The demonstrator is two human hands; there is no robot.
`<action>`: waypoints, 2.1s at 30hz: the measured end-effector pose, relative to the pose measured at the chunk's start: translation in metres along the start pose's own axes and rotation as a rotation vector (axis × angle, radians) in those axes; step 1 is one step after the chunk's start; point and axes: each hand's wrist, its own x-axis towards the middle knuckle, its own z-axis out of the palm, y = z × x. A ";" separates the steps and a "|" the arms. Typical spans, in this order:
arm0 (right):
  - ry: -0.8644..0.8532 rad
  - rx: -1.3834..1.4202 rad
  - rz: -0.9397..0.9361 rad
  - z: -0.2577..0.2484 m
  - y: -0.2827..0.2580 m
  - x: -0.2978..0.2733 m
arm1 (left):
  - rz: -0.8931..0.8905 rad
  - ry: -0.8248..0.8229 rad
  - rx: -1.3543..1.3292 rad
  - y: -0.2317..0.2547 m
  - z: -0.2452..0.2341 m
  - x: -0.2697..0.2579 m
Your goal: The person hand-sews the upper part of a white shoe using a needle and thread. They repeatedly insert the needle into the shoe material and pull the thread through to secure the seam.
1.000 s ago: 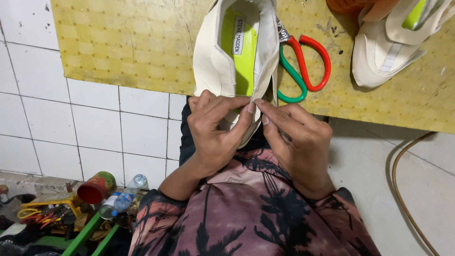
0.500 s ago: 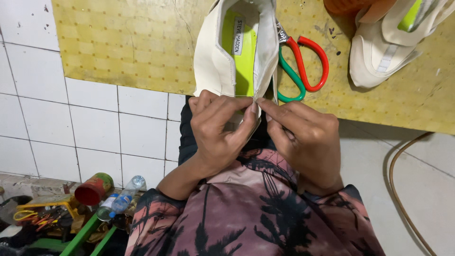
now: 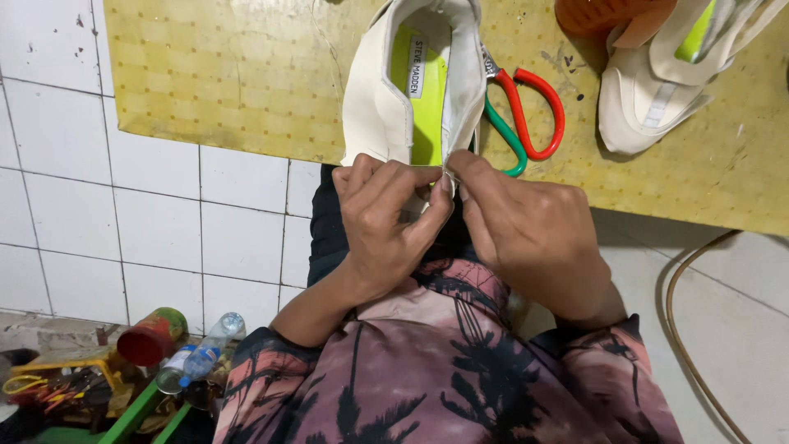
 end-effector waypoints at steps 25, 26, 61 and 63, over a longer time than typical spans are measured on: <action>0.260 0.138 -0.079 0.033 0.010 0.011 | -0.100 0.051 -0.280 -0.012 0.009 -0.006; 0.259 0.137 -0.079 0.033 0.010 0.011 | -0.101 0.051 -0.282 -0.012 0.010 -0.007; 0.281 0.323 0.121 0.043 0.003 -0.008 | 0.427 -0.290 0.023 -0.026 -0.019 0.016; 0.276 0.330 0.133 0.043 0.004 -0.009 | 0.380 -0.276 -0.043 -0.021 -0.028 0.021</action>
